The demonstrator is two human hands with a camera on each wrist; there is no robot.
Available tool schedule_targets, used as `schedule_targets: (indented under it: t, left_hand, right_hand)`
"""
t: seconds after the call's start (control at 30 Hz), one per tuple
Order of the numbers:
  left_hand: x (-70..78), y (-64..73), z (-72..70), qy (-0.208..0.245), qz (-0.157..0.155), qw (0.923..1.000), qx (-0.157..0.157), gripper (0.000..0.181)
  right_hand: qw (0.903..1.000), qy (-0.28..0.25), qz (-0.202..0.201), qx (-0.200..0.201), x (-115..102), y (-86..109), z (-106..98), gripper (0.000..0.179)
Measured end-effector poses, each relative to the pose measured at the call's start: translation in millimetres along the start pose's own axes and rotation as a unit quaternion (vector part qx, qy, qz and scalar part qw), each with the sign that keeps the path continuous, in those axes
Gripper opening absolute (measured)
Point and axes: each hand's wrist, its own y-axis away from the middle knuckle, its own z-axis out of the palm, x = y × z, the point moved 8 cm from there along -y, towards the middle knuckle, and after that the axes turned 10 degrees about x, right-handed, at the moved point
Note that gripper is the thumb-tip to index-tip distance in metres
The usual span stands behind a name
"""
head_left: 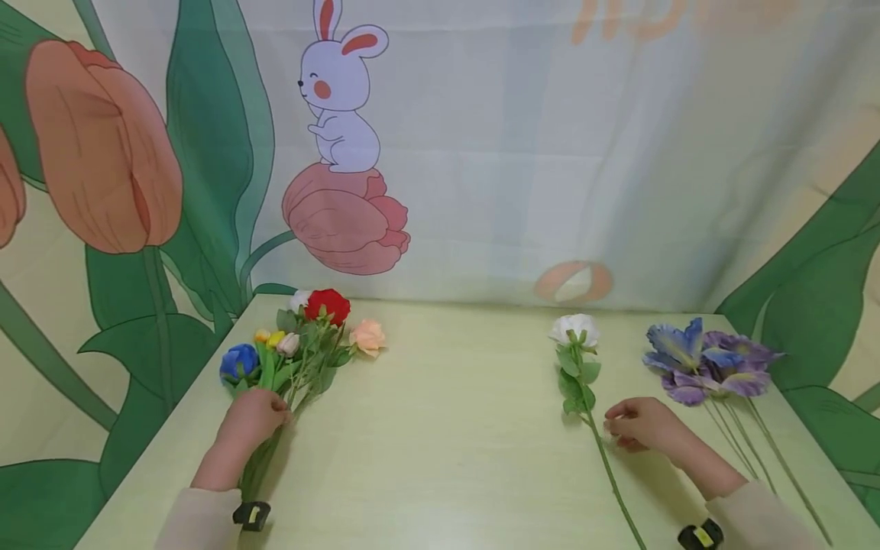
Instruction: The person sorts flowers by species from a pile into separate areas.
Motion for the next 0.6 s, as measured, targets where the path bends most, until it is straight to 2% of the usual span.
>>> schedule_targets:
  t: [0.13, 0.27, 0.43, 0.6]
  left_hand:
    - [21.8, -4.2, -15.2, 0.064, -0.005, 0.9977, 0.021, 0.022]
    - [56.3, -10.7, -24.6, 0.112, 0.0, 0.9927, 0.044, 0.025]
    - [105.0, -17.0, -23.1, 0.181, 0.012, 0.981, 0.068, 0.023]
    - [145.0, -22.0, -8.6, 0.244, 0.023, 0.9662, 0.082, 0.02]
  right_hand:
    - [0.9975, -0.009, -0.065, 0.024, -37, -3.4, -15, 0.039]
    - [0.9913, -0.05, -0.115, 0.04, -82, -6.1, -12, 0.042]
    - [0.9818, -0.107, -0.152, 0.038, -131, -12.7, 14, 0.039]
    - [0.9691, -0.172, -0.174, 0.03, -163, -18.9, 48, 0.033]
